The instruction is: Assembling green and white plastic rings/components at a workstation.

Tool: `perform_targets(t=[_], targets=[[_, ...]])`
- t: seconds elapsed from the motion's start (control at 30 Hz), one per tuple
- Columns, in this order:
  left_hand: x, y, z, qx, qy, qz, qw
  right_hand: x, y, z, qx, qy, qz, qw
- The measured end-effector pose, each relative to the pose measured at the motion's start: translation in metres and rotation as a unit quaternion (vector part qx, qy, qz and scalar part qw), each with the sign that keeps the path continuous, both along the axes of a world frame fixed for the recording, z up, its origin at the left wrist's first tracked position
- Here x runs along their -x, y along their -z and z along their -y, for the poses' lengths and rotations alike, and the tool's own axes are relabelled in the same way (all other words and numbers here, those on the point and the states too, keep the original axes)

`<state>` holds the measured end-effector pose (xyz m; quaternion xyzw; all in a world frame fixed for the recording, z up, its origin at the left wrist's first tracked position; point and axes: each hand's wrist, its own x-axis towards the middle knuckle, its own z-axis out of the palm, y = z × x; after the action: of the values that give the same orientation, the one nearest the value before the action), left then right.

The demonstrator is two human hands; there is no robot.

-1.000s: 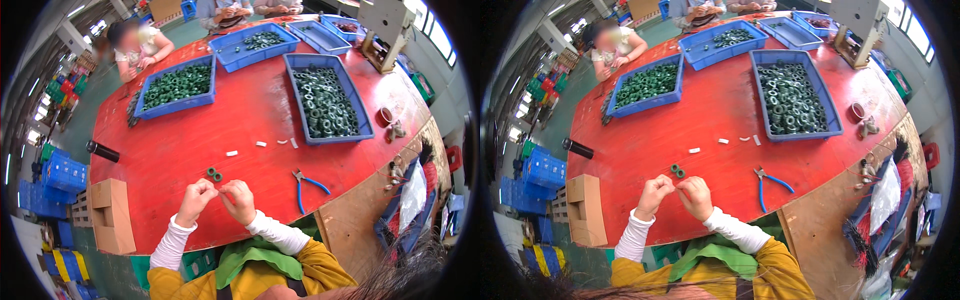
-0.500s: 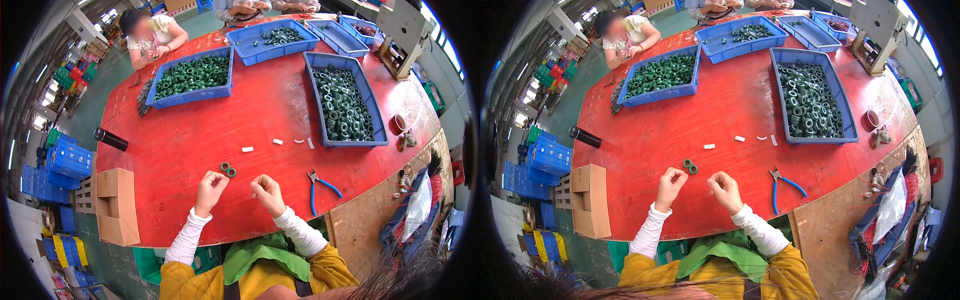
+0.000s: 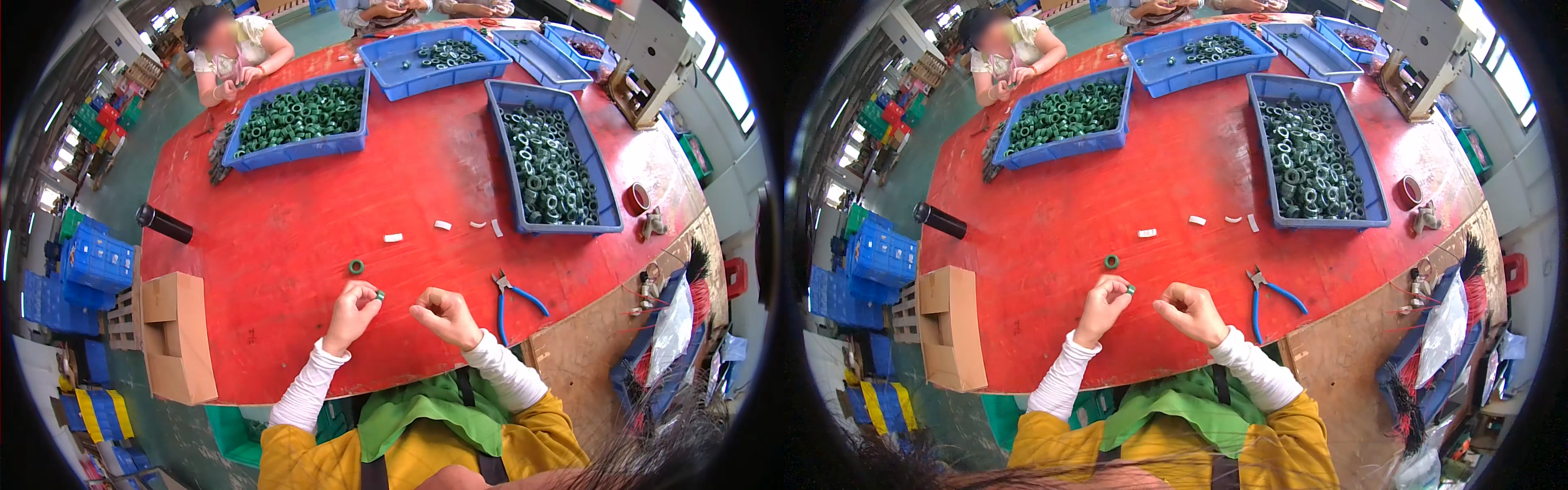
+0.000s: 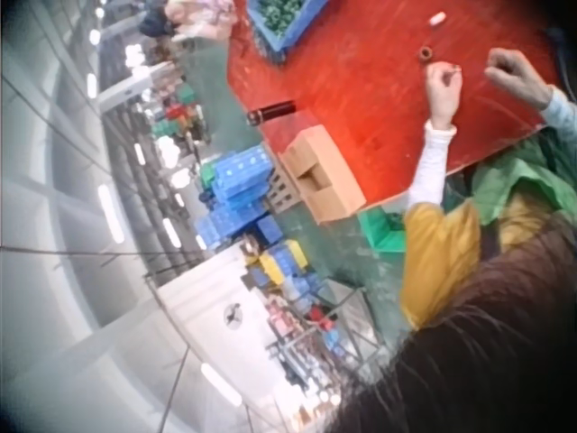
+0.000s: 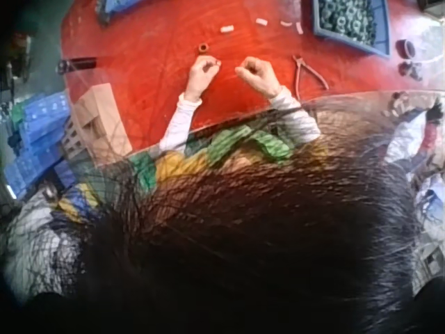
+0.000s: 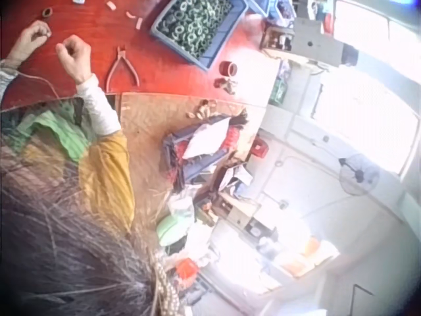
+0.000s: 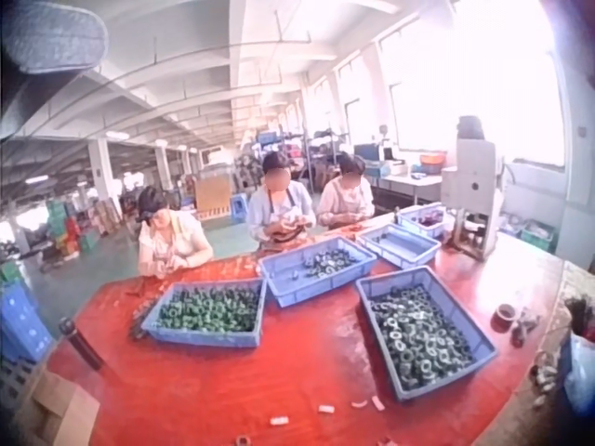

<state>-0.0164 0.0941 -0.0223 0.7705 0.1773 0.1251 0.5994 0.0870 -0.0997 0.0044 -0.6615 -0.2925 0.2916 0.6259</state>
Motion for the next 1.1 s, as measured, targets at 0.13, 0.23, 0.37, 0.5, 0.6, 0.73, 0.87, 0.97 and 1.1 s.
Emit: perform_targets(t=[0.13,0.23,0.37,0.5,0.6,0.73,0.87,0.97,1.1], targets=[[0.010,-0.020,0.011,0.500,0.076,-0.044,0.862,-0.013,-0.017,0.006,0.014,-0.047,0.064,0.997],[0.015,-0.022,0.023,0.466,0.094,-0.059,0.878,-0.018,-0.020,0.007,0.029,-0.093,0.113,0.989],[0.019,-0.031,0.035,0.379,0.103,-0.072,0.917,-0.019,-0.025,0.005,0.014,-0.155,0.177,0.972],[0.019,-0.034,0.040,0.255,0.117,-0.076,0.957,-0.020,-0.030,0.004,0.033,-0.203,0.192,0.960],[0.021,-0.032,0.041,0.241,0.119,-0.063,0.961,-0.021,-0.032,0.003,0.024,-0.201,0.211,0.956],[0.023,-0.036,0.044,0.236,0.123,-0.071,0.961,-0.023,-0.028,0.003,0.040,-0.203,0.223,0.952],[0.026,-0.034,0.046,0.241,0.127,-0.064,0.960,-0.024,-0.027,0.004,0.060,-0.216,0.235,0.946],[0.026,-0.034,0.047,0.240,0.130,-0.069,0.960,-0.025,-0.029,0.006,0.067,-0.228,0.231,0.943],[0.025,-0.029,0.051,0.250,0.128,-0.070,0.957,-0.027,-0.027,0.009,0.071,-0.270,0.174,0.944]])
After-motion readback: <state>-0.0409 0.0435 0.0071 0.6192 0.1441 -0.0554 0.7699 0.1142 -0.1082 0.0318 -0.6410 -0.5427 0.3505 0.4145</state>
